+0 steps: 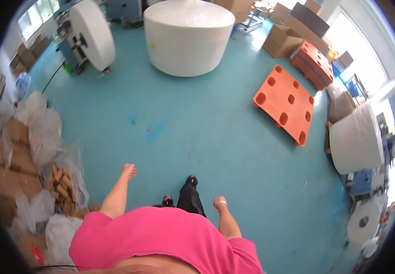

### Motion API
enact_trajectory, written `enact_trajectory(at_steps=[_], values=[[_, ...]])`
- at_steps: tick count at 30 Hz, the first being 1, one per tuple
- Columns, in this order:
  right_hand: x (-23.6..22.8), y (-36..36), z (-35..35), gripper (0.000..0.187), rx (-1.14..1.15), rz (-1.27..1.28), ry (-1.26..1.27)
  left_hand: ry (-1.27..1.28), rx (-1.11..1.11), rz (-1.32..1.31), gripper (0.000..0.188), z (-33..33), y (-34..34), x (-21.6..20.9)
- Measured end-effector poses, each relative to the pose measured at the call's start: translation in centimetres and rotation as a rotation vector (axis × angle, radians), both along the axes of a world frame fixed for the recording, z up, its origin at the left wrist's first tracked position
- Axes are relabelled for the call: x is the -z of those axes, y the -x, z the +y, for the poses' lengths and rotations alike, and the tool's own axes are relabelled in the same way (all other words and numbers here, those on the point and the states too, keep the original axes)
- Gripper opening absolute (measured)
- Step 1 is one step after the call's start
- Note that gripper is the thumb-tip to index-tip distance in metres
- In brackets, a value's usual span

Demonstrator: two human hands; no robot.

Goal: Moving packaging materials and organizing product boxes on a manufacturing line.

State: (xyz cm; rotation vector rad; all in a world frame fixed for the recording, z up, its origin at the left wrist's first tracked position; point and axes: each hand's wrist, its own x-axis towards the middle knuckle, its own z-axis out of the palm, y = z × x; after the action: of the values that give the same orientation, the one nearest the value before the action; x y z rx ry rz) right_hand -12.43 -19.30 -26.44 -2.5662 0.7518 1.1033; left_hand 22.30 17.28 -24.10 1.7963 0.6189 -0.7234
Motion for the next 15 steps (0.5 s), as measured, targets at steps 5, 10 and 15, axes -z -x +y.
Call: enact_trajectory(at_steps=[5, 10, 15], values=[[3.3, 4.6, -4.5, 0.034, 0.829, -0.011, 0.024, 0.047, 0.270, -0.086, 0.024, -13.7, -10.2, -1.5], [-0.8, -4.5, -13.2, 0.029, 0.786, -0.116, -0.071, -0.009, 0.499, 0.010, 0.016, -20.4, -13.3, 1.9], [-1.0, -18.2, -22.8, 0.025, 0.775, -0.440, -0.296, 0.001, 0.843, -0.328, 0.032, -24.4, -9.4, 0.9]])
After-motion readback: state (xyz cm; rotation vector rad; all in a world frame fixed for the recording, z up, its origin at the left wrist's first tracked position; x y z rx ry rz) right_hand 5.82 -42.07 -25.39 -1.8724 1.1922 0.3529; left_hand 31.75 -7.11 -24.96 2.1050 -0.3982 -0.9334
